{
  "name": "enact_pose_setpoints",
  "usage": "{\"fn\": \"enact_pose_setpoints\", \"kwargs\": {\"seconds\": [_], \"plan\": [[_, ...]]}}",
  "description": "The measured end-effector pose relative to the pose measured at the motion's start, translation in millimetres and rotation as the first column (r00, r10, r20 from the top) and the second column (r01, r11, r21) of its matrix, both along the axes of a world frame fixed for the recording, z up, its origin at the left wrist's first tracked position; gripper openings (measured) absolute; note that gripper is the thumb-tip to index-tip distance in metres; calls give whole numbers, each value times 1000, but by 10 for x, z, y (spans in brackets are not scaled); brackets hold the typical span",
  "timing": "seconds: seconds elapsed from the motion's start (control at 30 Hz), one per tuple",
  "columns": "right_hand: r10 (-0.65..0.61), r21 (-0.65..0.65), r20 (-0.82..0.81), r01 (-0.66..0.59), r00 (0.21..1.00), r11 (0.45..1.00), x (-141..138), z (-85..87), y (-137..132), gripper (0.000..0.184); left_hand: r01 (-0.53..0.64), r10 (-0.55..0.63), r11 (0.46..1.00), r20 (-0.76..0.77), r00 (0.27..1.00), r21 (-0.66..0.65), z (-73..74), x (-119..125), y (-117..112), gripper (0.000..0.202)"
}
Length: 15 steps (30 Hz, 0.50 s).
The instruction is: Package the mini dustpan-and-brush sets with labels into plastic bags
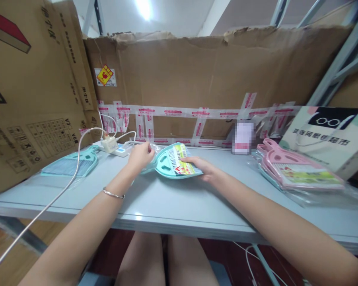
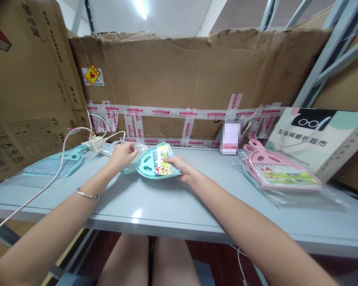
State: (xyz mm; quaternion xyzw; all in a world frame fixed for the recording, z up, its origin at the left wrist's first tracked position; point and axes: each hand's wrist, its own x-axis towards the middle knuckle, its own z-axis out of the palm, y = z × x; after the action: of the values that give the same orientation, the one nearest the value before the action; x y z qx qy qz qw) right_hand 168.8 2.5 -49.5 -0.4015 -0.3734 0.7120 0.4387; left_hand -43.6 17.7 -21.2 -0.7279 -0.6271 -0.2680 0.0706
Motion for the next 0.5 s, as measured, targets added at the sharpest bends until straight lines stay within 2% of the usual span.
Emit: {"fn": "enact_pose_setpoints", "kwargs": {"seconds": [0.1, 0.2, 0.37, 0.5], "plan": [[-158, -58, -98, 153, 983, 987, -18, -58, 51, 13, 35, -36, 998, -16, 999, -44, 15, 6, -32, 18], [-296, -101, -154, 283, 943, 954, -34, -37, 44, 16, 45, -49, 996, -46, 998, -71, 17, 25, -65, 18], [-279, -78, -245, 268, 928, 960, -76, 24, -8, 23, 201, -211, 972, -73, 975, -124, -10, 95, -115, 19], [-282, -27, -272, 286, 920, 958, -113, -1, -23, 22, 210, -217, 974, -80, 973, -78, 20, 138, -169, 19]]}}
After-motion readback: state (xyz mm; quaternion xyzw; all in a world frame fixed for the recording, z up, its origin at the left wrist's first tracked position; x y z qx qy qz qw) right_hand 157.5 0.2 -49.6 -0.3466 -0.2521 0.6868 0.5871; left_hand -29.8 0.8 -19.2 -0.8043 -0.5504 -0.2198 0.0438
